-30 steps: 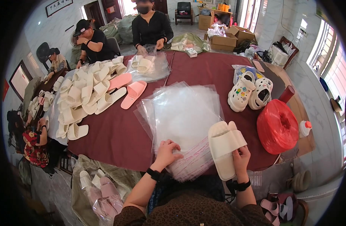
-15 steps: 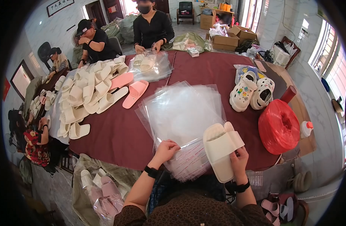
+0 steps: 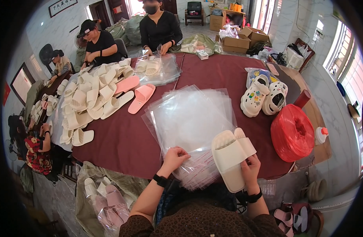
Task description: Packing pairs of sandals into clear plastic bags and sealing them.
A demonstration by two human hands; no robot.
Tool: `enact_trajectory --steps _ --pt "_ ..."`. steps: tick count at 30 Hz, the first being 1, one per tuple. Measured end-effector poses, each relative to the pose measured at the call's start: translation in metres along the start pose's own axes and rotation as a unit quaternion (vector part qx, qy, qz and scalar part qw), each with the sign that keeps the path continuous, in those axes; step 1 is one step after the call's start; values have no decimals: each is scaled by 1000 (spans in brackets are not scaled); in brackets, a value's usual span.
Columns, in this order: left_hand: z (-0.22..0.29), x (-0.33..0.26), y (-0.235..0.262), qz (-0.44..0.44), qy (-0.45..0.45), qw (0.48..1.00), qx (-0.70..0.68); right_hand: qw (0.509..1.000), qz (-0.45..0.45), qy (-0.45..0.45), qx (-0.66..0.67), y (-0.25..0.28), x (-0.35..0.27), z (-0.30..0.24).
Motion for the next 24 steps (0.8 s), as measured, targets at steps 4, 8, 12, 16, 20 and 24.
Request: enact_trajectory --steps 4,8,12,16,20,24 --pt "-16 2 2 34 1 998 -53 1000 -16 10 -21 0 -1 2" --pt "-18 3 0 54 24 994 -89 997 -24 52 -45 -1 -3 -15" --pt "-24 3 -1 80 -29 990 -111 978 -132 144 -71 -11 -14 -35" --pt "-13 -2 -4 63 -22 988 -141 962 -196 125 -141 -27 -25 -28" --pt "23 -16 -9 40 -105 987 -119 947 -188 185 -181 -34 -28 -30" --pt "48 -22 -10 94 -257 962 16 950 -190 150 -197 -38 -20 -36"
Point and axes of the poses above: each hand's wrist, its own x-axis towards the middle knuckle, its own y-axis out of the back of the hand, z = x × y, the point moved 3 cm from there along x, towards the middle knuckle, and after that the axes turned 11 degrees about -x, right-handed, at the moved point
